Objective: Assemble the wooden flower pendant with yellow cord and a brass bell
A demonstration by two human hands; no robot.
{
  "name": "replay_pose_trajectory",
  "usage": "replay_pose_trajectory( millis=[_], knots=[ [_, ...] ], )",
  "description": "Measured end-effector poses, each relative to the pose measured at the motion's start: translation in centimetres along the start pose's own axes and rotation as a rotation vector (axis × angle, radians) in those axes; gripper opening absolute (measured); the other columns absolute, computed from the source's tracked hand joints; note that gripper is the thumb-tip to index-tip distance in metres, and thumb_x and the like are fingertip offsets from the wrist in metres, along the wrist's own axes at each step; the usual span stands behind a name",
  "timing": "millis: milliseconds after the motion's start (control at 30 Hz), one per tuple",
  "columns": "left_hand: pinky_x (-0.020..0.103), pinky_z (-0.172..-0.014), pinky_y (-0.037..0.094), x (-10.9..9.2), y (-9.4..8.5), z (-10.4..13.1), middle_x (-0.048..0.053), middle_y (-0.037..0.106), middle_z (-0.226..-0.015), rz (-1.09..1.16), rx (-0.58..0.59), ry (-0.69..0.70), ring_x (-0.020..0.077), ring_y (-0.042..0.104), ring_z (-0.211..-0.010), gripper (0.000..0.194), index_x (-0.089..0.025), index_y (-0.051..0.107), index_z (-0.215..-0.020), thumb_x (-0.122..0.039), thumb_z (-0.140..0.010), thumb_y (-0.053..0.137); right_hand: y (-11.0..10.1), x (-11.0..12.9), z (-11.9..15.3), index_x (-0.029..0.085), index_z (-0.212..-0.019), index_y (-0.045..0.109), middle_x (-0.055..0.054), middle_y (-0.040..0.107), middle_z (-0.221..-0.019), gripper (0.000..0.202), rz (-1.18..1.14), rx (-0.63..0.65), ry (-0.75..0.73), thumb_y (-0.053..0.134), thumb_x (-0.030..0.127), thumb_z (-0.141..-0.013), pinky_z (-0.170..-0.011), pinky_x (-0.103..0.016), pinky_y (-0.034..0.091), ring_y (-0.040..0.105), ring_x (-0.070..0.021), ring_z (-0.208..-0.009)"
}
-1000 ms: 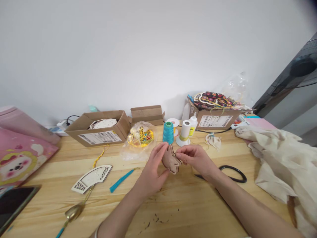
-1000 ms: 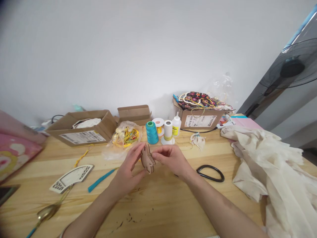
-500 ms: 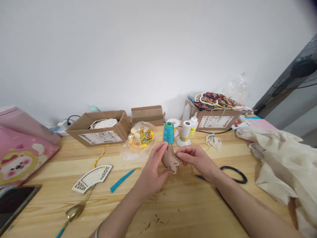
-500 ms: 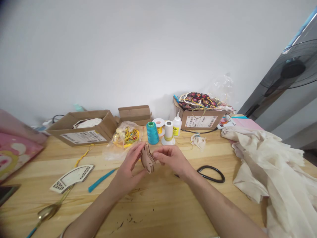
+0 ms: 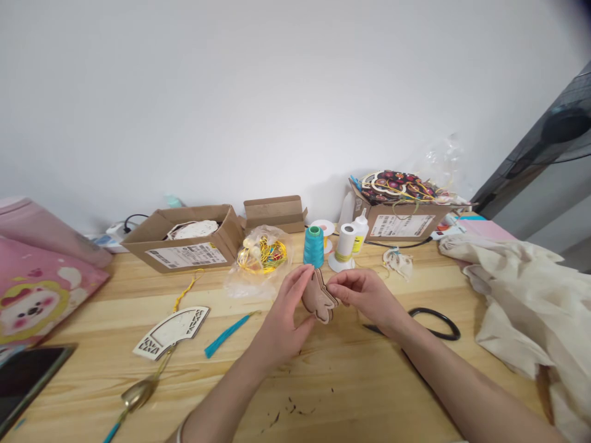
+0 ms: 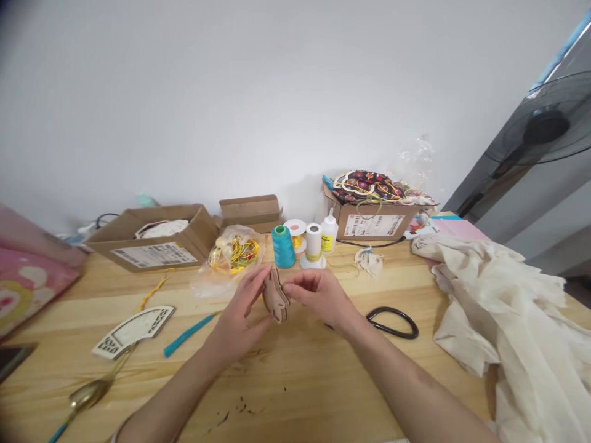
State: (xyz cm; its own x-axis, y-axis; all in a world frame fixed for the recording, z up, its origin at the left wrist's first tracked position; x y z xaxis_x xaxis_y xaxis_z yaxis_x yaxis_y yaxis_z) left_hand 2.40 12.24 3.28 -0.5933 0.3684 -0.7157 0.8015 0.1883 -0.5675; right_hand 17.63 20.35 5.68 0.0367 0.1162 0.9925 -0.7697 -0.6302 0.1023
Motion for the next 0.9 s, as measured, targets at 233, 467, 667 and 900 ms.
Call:
replay_pose_trajectory(
  millis=[233,467,667,900],
  knots=[
    [0.043,-0.105,0.026,-0.11,-0.01,-0.02,0.005,0.028,-0.136,-0.025,-0.004,-0.012,0.0227,0.025,-0.127,0.072,-0.031,0.021,-0.133,-0.007,-0.073,0.052,-0.18,-0.31,-0.03,0.016,-0.075,0.067,0.003,0.06,-0.06,0.019,-0.013,-0.007,0.025,0.068,0.03,-0.063,-0.052,-0.022,0.035,0.044,-0.0056,-0.051],
    [0.044,-0.104,0.026,-0.07,-0.09,0.04,0.006,0.028,-0.136,-0.029,-0.014,-0.009,0.0234,0.025,-0.128,0.071,-0.031,0.021,-0.133,-0.009,-0.074,0.053,-0.33,-0.5,0.07,0.016,-0.075,0.067,0.003,0.057,-0.059,0.02,-0.075,0.017,0.051,0.066,0.034,-0.066,-0.053,-0.022,0.036,0.044,-0.0055,-0.052],
    [0.043,-0.104,0.026,-0.06,-0.05,0.07,0.006,0.029,-0.136,-0.027,-0.021,-0.005,0.0233,0.025,-0.127,0.071,-0.031,0.022,-0.133,-0.01,-0.073,0.054,-0.21,-0.4,-0.05,0.016,-0.075,0.066,0.002,0.06,-0.063,0.019,-0.029,-0.006,0.015,0.069,0.031,-0.062,-0.053,-0.022,0.036,0.045,-0.0062,-0.054],
    [0.045,-0.104,0.027,-0.03,-0.06,0.01,0.006,0.029,-0.136,-0.026,-0.013,0.003,0.0243,0.025,-0.127,0.073,-0.031,0.021,-0.133,-0.007,-0.072,0.052,-0.03,-0.3,-0.2,0.015,-0.067,0.063,0.004,0.057,-0.058,0.017,-0.014,-0.02,0.01,0.069,0.03,-0.062,-0.051,-0.021,0.034,0.044,-0.0056,-0.052]
  ],
)
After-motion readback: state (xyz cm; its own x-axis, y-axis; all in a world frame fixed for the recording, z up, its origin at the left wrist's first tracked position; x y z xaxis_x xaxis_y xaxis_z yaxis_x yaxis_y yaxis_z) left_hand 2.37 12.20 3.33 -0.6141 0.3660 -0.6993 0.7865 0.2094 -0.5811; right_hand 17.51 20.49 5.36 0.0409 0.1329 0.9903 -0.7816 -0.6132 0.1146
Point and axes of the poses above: each hand's wrist, its own z-axis away from the middle knuckle, its own y-axis out of the palm, x = y × z, the point moved 1 cm from there along -z, towards the middle knuckle
